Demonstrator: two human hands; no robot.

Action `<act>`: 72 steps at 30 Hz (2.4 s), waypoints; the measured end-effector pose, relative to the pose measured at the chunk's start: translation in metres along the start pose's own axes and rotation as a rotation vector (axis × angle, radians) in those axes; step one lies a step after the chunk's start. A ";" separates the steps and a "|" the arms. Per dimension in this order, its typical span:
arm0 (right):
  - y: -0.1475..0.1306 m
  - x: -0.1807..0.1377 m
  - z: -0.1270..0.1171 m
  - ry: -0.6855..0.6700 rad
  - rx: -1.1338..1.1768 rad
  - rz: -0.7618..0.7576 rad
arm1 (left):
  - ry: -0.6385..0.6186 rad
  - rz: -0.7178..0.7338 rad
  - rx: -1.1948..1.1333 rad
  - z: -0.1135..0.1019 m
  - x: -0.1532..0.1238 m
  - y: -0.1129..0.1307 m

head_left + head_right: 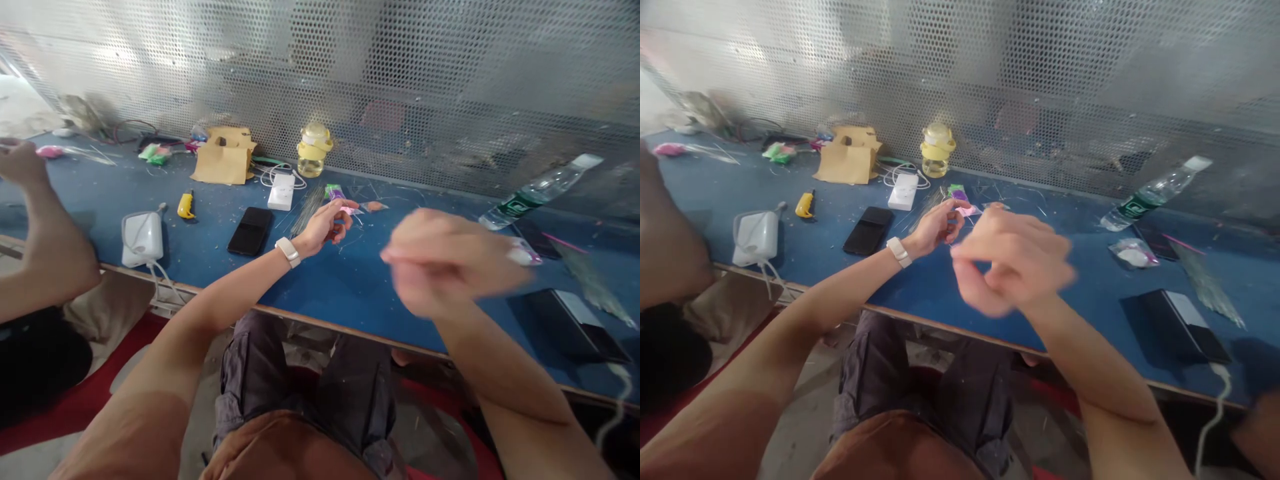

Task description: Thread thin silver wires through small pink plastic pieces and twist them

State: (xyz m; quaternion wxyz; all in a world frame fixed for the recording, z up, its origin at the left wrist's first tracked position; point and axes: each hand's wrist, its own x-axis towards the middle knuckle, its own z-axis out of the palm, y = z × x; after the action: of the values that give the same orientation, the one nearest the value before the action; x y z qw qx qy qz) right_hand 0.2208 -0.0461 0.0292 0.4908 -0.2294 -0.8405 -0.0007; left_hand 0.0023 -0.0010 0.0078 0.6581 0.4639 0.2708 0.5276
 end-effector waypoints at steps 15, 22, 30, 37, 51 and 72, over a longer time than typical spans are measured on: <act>0.075 -0.024 0.036 -0.221 0.037 0.078 | 0.095 0.131 0.244 -0.011 0.005 -0.024; 0.066 -0.016 0.039 -0.295 -0.047 0.087 | 0.065 0.177 0.334 -0.010 0.005 -0.026; 0.070 -0.019 0.040 -0.185 -0.030 0.070 | -0.004 0.175 0.379 -0.009 0.004 -0.022; 0.075 -0.019 0.043 -0.014 -0.147 0.032 | 0.056 0.122 0.319 -0.007 0.002 -0.015; 0.057 -0.009 0.042 0.077 0.052 0.257 | 0.182 0.145 0.310 0.000 0.004 -0.007; 0.058 -0.010 0.047 0.182 0.225 0.429 | 0.227 0.104 0.241 0.002 0.003 0.001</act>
State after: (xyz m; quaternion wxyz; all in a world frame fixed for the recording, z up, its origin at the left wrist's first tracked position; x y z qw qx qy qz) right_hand 0.2087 0.0124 -0.0160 0.5758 -0.3454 -0.7198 0.1762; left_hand 0.0045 0.0015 0.0099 0.5348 0.4902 0.3804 0.5736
